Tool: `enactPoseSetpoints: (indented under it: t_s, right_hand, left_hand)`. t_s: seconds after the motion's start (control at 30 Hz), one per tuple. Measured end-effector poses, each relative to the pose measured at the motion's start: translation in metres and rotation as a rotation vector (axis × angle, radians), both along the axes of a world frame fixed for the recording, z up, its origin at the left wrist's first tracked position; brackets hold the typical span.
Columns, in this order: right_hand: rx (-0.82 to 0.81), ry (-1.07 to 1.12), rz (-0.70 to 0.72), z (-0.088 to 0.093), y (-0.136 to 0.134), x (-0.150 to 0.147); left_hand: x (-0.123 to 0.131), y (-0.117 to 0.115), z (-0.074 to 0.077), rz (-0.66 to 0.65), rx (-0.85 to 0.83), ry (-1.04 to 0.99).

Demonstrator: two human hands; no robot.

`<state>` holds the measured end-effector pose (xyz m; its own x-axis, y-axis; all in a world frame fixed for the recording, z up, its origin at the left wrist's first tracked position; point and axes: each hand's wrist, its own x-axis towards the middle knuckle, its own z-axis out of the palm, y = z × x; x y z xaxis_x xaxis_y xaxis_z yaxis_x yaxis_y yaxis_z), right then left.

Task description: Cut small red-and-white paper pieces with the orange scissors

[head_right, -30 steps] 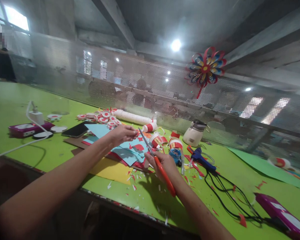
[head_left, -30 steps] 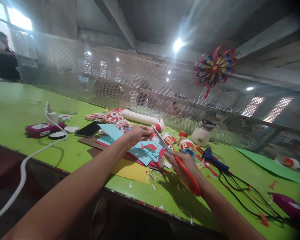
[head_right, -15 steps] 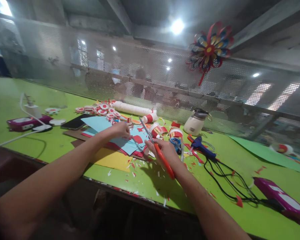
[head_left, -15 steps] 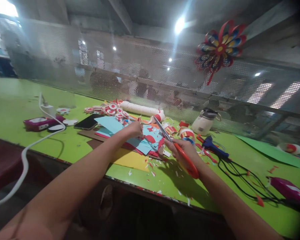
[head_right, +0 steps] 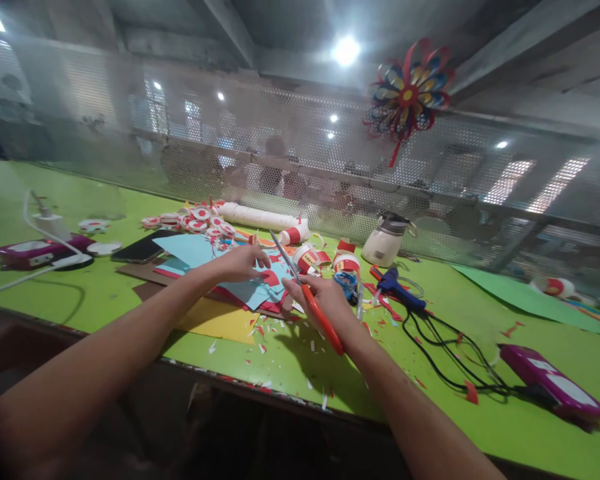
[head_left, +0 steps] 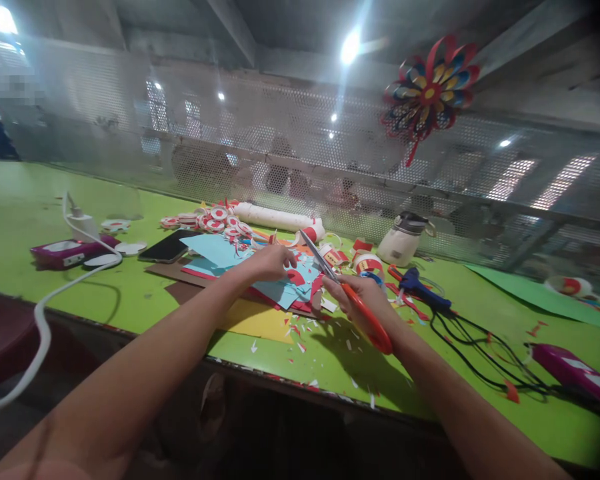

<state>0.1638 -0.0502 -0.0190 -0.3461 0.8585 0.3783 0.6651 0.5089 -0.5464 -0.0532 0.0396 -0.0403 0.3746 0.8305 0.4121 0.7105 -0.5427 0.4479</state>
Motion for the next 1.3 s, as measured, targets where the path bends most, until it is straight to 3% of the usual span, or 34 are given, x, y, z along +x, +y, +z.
enactPoseSetpoints:
  t_s: [0.27, 0.57, 0.77, 0.97, 1.3]
  right_hand:
    - [0.001, 0.003, 0.017, 0.001, 0.000, -0.001]
    - [0.038, 0.021, 0.006, -0.005, 0.008, 0.005]
    - [0.058, 0.023, 0.000, -0.006, 0.010, 0.003]
    - [0.071, 0.029, -0.014, -0.007, 0.010, 0.003]
    - [0.097, 0.107, -0.100, -0.013, 0.023, 0.009]
  left_hand:
    - [0.010, -0.002, -0.009, -0.104, 0.132, 0.141]
    - [0.014, -0.003, -0.009, -0.076, 0.211, 0.212]
    - [0.019, 0.004, -0.016, -0.101, 0.140, 0.292]
    - [0.022, 0.012, -0.022, -0.113, 0.167, 0.212]
    - [0.023, 0.007, -0.013, -0.115, 0.256, 0.108]
